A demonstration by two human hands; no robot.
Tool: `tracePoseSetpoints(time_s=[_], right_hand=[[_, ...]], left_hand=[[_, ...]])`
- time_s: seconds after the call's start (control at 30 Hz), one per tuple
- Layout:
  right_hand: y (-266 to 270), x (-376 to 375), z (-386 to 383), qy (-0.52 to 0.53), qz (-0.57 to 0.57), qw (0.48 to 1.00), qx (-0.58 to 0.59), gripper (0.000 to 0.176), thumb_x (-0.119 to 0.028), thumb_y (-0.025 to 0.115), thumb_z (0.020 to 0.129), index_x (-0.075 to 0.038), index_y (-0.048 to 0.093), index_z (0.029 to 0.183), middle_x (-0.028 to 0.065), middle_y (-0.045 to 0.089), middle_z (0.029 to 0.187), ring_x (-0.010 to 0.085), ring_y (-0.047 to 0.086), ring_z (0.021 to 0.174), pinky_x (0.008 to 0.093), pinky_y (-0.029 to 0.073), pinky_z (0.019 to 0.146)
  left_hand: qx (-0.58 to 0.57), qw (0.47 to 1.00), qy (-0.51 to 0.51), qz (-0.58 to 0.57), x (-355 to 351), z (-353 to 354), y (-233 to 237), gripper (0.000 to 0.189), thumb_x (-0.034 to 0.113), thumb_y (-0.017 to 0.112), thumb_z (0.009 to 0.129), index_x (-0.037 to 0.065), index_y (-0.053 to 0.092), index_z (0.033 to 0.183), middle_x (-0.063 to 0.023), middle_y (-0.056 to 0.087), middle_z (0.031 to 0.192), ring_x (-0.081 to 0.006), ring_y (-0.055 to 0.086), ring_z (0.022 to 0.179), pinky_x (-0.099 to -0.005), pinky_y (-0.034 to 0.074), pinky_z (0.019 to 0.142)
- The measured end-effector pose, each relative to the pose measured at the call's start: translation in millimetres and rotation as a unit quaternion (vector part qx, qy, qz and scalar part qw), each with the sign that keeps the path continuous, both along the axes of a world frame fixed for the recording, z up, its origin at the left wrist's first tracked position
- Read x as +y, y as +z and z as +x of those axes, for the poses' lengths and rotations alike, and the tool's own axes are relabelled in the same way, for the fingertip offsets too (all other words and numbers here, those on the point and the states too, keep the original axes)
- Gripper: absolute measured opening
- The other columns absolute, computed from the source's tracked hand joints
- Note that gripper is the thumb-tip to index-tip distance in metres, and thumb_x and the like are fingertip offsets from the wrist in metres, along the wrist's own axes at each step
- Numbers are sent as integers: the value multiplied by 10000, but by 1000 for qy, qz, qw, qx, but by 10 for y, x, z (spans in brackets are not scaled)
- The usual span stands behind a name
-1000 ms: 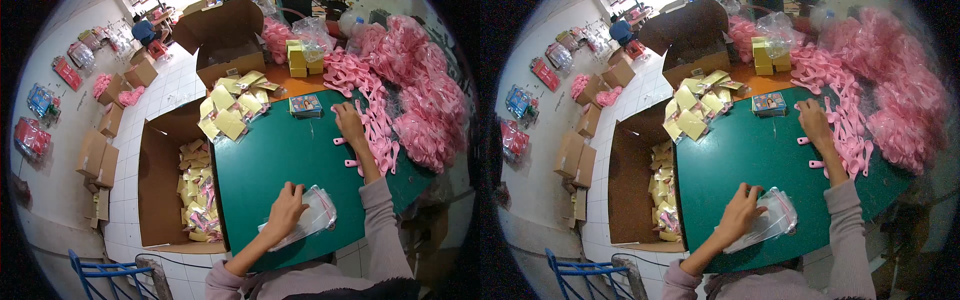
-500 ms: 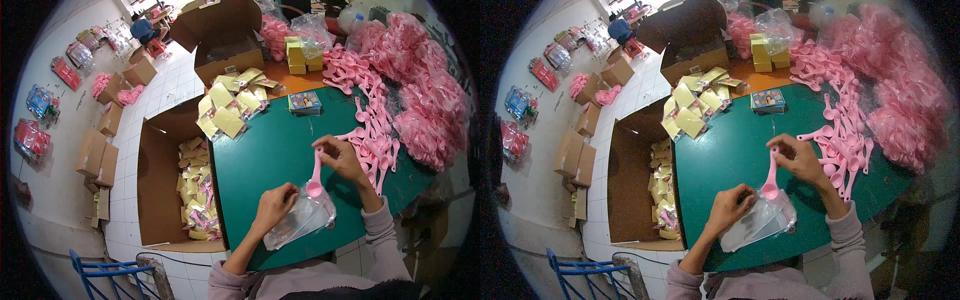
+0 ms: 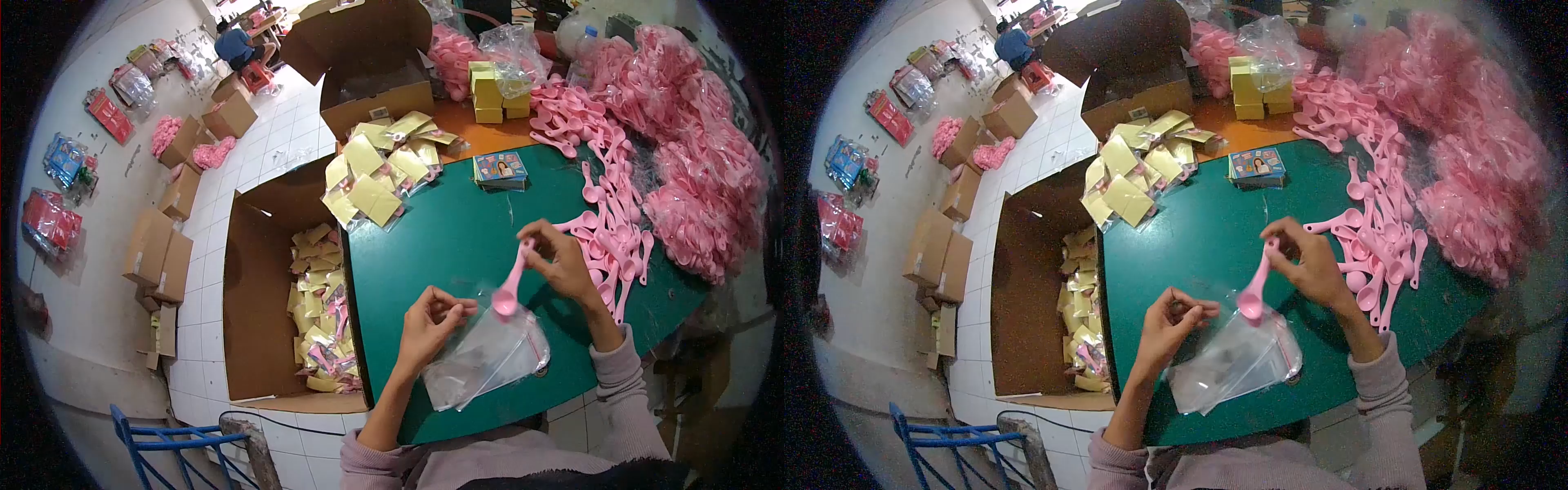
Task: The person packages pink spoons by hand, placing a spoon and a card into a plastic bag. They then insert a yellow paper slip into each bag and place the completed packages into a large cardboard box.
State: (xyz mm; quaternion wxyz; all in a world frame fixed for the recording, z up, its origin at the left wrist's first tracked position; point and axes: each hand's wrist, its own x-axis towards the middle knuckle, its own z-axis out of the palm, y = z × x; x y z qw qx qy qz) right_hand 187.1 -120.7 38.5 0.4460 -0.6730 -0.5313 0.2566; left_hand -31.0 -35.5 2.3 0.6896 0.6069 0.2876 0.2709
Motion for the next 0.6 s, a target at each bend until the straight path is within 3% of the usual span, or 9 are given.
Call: tracePoseSetpoints(time_s=[0.03, 0.07, 0.17, 0.23, 0.43, 0.57, 0.6], right_hand=[[-25, 20, -29, -36, 76, 995, 53, 171, -73, 542, 812, -18, 515, 972, 21, 547, 740, 64, 531, 646, 214, 449, 571], [-39, 32, -57, -73, 152, 980, 106, 187, -58, 540, 821, -16, 501, 999, 22, 550, 773, 72, 545, 678, 217, 466, 595], [-20, 14, -125, -82, 186, 970, 137, 216, -35, 539, 825, -4, 478, 1030, 37, 544, 817, 92, 564, 743, 222, 488, 654], [0, 4, -178, -75, 188, 969, 141, 222, -34, 545, 821, 0, 479, 1030, 39, 545, 823, 93, 566, 748, 223, 488, 665], [13, -19, -255, -23, 138, 981, 134, 252, -33, 563, 810, 1, 478, 1045, 56, 556, 849, 105, 573, 782, 232, 487, 694], [30, -11, -328, 22, 89, 988, 124, 274, -33, 572, 804, -8, 472, 1057, 63, 574, 835, 113, 583, 791, 234, 488, 693], [18, -5, -346, 21, 88, 988, 124, 274, -33, 572, 804, -8, 472, 1057, 63, 574, 835, 113, 583, 791, 234, 488, 693]], left_hand=[[-19, 995, -26, -96, 9, -7, -2, 152, 64, 561, 830, -10, 462, 918, -147, 633, 880, -157, 617, 829, -238, 493, 697], [-19, 995, -25, -96, 16, -12, -1, 152, 64, 561, 830, -10, 462, 918, -147, 633, 880, -157, 617, 829, -238, 493, 697], [-8, 992, -56, -115, 21, -8, 14, 219, 68, 584, 818, 2, 430, 957, -155, 629, 864, -159, 616, 822, -224, 490, 687], [16, 991, -49, -122, 7, -1, 58, 246, 71, 616, 795, 13, 470, 984, -121, 639, 834, -145, 615, 782, -210, 465, 626], [14, 987, -101, -125, 42, 4, 39, 373, 83, 602, 808, -24, 459, 1136, -109, 624, 888, -114, 597, 786, -210, 476, 685], [-11, 987, -113, -114, -16, 33, 76, 327, 131, 555, 848, -31, 488, 1124, -101, 614, 911, -116, 590, 801, -213, 472, 708], [36, 988, -127, -74, -10, 22, 86, 309, 163, 520, 870, -41, 505, 1101, -104, 611, 926, -119, 590, 812, -219, 470, 726]])
